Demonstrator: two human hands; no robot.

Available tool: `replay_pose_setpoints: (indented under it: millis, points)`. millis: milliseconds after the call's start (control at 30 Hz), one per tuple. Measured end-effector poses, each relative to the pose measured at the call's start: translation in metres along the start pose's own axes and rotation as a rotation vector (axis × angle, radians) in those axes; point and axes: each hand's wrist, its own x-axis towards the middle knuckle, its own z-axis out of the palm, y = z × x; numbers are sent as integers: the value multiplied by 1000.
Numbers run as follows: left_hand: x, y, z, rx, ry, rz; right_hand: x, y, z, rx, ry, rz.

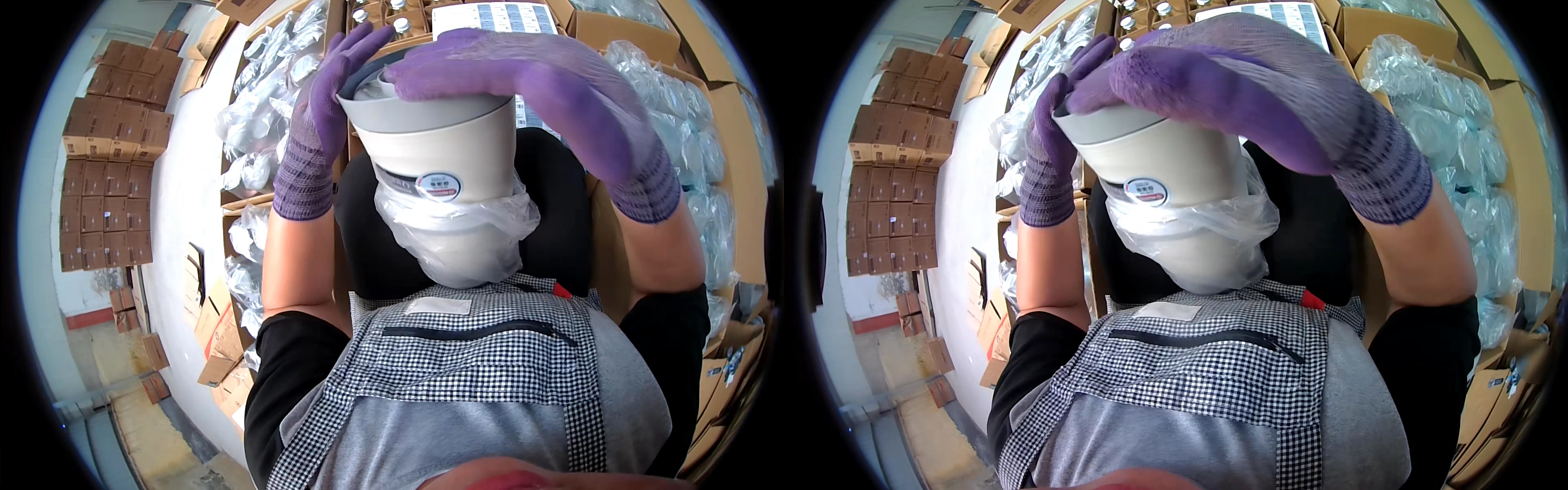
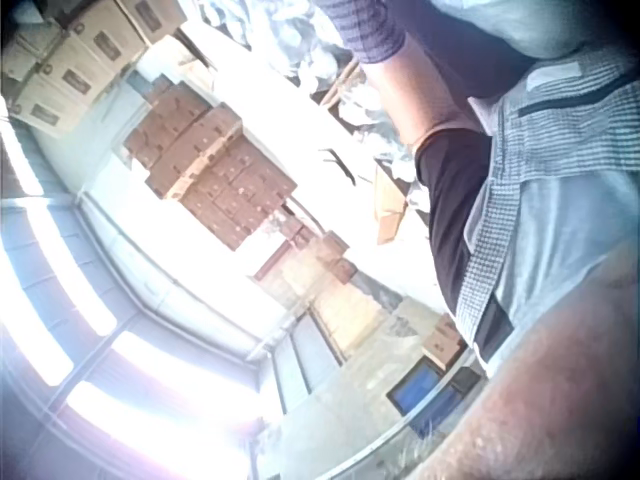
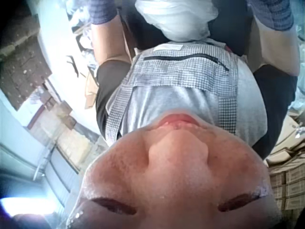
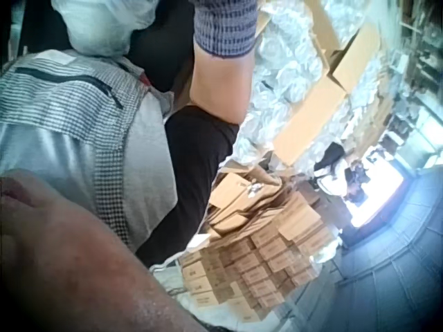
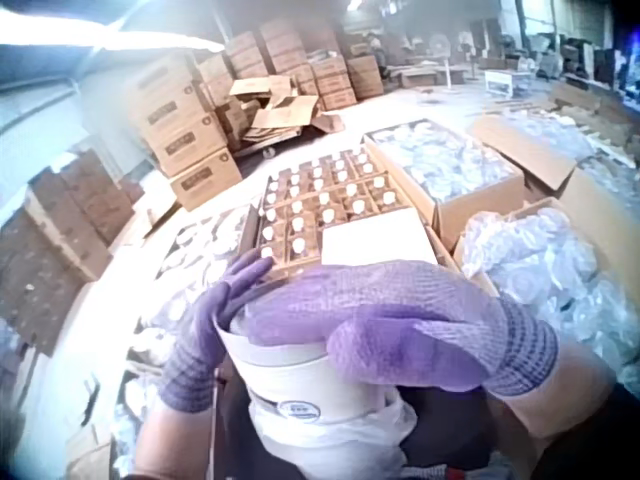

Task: The person assembles vacuum flasks by removing plastic wrapping from components, inserting a reflective liner into the flask casing, and applying product labels to the exterior.

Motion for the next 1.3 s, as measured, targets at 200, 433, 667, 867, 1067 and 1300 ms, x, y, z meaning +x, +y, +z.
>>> replay_pose_setpoints:
  millis: [200,433,667,867,1067,1300]
  points:
    - [0,10,0,356,-103,221,-6,12,4,137,30,201]
    - [3,66,34,167,-72,103,-22,28,24,349,351,403]
    - [-10,-21,4,149,-4,240,-10,-17,34,-24,177,232]
    - [5,41,29,213,-101,7,-27,70,38,453,374,63]
    - [-11,-74,6,-440,-164,210,-15,-19,65,-54,441,417]
    - [15,72,20,317,-246,102,-18,83,29,669,307,203]
